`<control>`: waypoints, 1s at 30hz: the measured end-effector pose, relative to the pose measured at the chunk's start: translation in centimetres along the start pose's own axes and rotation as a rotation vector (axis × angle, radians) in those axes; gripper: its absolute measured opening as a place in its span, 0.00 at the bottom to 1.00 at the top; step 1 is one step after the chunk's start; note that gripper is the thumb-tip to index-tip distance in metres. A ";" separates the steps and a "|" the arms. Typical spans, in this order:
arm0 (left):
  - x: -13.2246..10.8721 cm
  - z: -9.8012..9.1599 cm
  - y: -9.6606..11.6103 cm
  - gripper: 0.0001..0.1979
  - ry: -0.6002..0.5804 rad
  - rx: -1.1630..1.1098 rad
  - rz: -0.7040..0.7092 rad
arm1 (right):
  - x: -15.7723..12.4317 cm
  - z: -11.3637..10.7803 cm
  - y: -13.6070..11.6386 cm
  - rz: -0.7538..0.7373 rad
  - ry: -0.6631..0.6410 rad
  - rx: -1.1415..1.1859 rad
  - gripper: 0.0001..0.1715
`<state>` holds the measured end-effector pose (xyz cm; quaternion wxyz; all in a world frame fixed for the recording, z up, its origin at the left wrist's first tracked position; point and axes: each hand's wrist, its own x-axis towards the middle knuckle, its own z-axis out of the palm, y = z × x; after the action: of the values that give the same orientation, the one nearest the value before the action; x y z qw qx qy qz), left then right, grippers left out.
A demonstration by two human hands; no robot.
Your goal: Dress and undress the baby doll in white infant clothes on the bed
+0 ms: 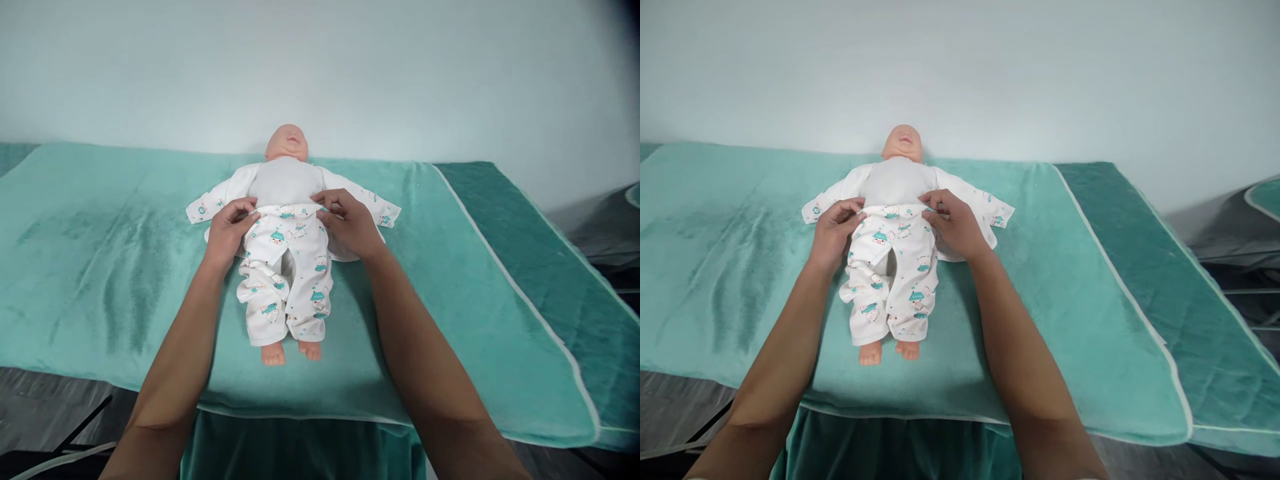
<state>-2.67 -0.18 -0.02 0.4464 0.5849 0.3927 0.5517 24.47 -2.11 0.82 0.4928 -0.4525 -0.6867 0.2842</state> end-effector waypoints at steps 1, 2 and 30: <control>0.7 0.3 -0.2 0.08 0.045 -0.012 -0.005 | 0.8 0.1 0.2 0.020 0.016 -0.029 0.13; 1.5 0.6 -0.4 0.08 0.085 -0.006 -0.003 | 1.7 0.3 0.5 0.040 0.025 -0.067 0.13; 11.6 1.7 -1.6 0.11 0.077 0.280 0.048 | 9.7 1.1 4.8 0.010 0.154 -0.363 0.13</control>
<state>0.07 11.20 1.86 0.3316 0.6291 0.4686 0.5241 24.06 8.80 0.47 0.4528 -0.5577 -0.6847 0.1228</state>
